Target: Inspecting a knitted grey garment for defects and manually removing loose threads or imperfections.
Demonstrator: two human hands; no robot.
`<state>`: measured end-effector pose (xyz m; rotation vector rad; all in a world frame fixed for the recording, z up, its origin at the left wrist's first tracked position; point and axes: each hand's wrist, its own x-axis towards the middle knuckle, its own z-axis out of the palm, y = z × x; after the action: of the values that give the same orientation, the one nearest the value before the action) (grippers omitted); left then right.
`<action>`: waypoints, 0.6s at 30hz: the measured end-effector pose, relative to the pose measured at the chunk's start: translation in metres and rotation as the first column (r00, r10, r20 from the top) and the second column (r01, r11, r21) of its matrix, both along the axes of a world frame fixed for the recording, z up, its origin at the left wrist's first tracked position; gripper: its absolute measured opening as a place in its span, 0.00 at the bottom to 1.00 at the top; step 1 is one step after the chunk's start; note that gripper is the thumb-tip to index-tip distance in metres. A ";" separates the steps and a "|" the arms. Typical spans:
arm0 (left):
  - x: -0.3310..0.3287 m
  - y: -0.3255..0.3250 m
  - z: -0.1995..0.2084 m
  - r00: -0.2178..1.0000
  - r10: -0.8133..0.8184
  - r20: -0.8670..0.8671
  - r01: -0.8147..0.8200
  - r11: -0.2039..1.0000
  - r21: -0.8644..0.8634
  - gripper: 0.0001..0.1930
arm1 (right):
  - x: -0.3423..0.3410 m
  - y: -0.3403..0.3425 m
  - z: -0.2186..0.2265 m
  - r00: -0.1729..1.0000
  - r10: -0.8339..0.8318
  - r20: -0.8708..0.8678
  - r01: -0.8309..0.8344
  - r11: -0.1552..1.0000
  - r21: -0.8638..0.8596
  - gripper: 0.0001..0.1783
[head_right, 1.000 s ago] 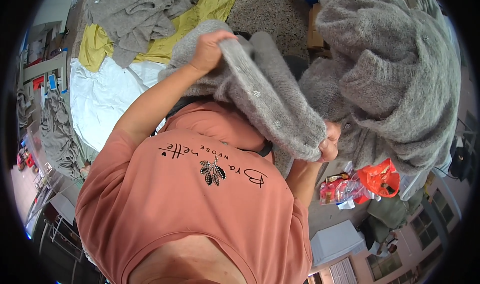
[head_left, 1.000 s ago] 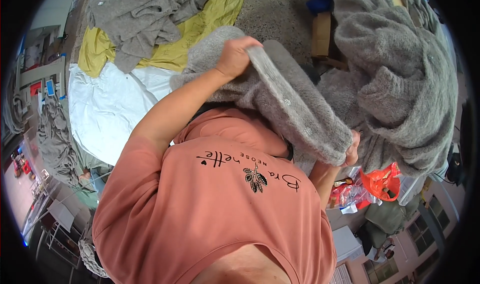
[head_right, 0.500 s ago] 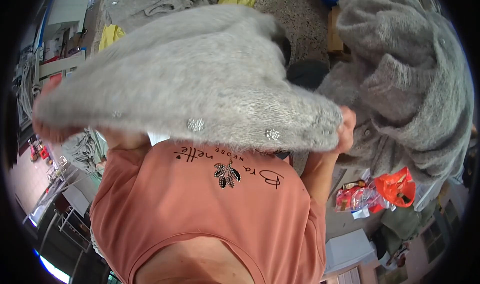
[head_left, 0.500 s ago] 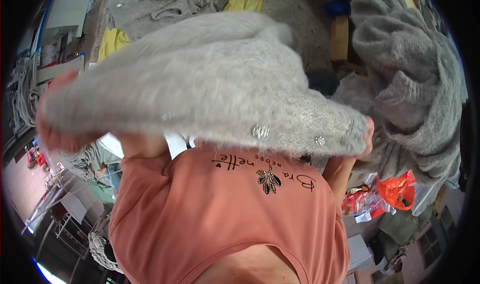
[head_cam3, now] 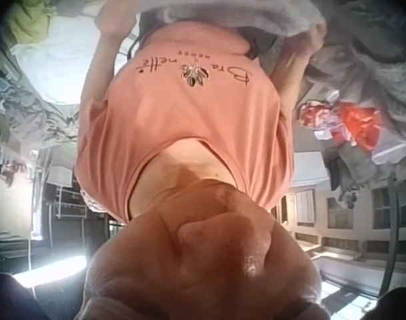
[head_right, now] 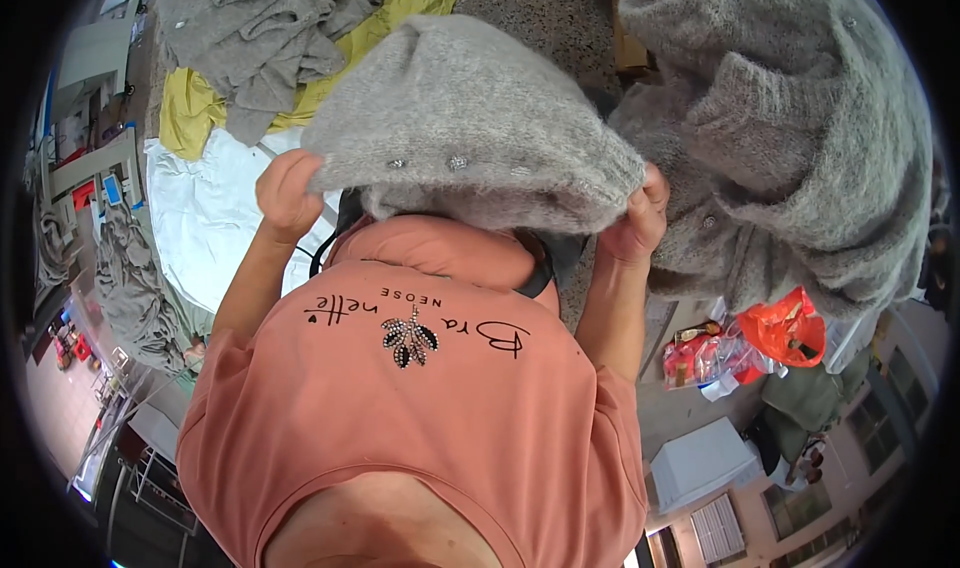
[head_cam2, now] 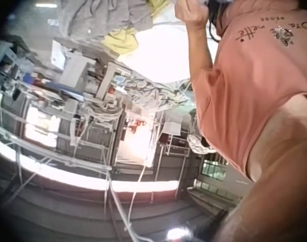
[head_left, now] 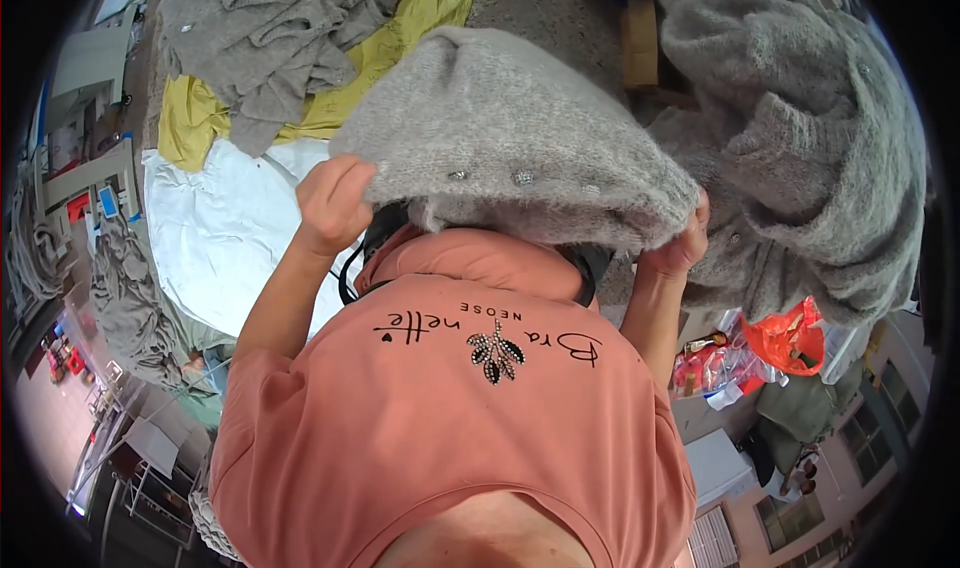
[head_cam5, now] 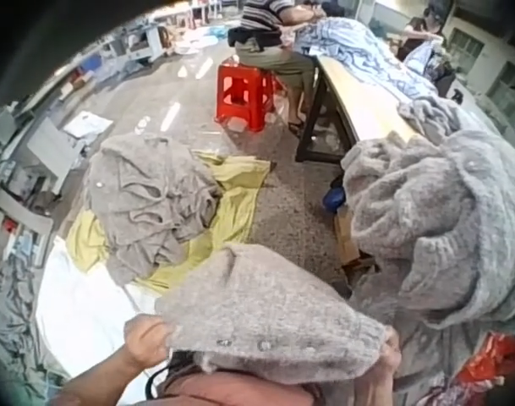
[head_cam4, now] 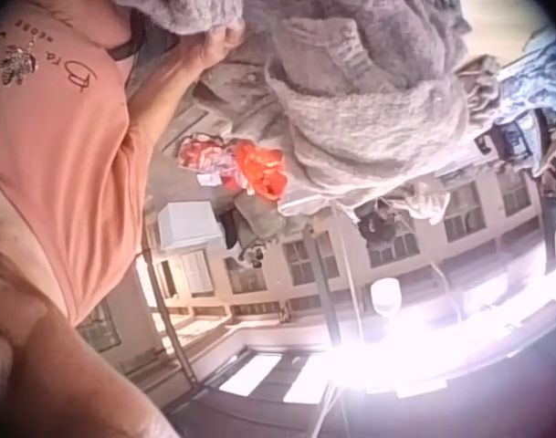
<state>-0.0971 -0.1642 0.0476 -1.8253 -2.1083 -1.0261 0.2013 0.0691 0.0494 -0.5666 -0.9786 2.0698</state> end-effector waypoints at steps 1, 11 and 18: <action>0.002 0.001 -0.005 0.998 -0.048 0.026 0.049 0.997 -0.053 0.20 | 0.002 0.000 -0.001 1.000 0.025 -0.003 -0.025 0.999 0.031 0.15; 0.012 0.024 0.002 0.959 0.030 0.283 0.020 0.985 -0.169 0.18 | -0.016 -0.006 0.041 0.970 0.217 -0.110 -0.183 0.949 0.255 0.08; 0.063 0.087 0.032 0.872 -0.352 0.339 0.346 0.935 0.080 0.32 | -0.033 -0.011 0.058 0.966 0.170 -0.197 -0.123 0.965 0.230 0.08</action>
<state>-0.0337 -0.0768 0.0794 -2.2105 -1.9661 -1.5528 0.1679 0.0583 0.1079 -0.1567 -1.1261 2.0675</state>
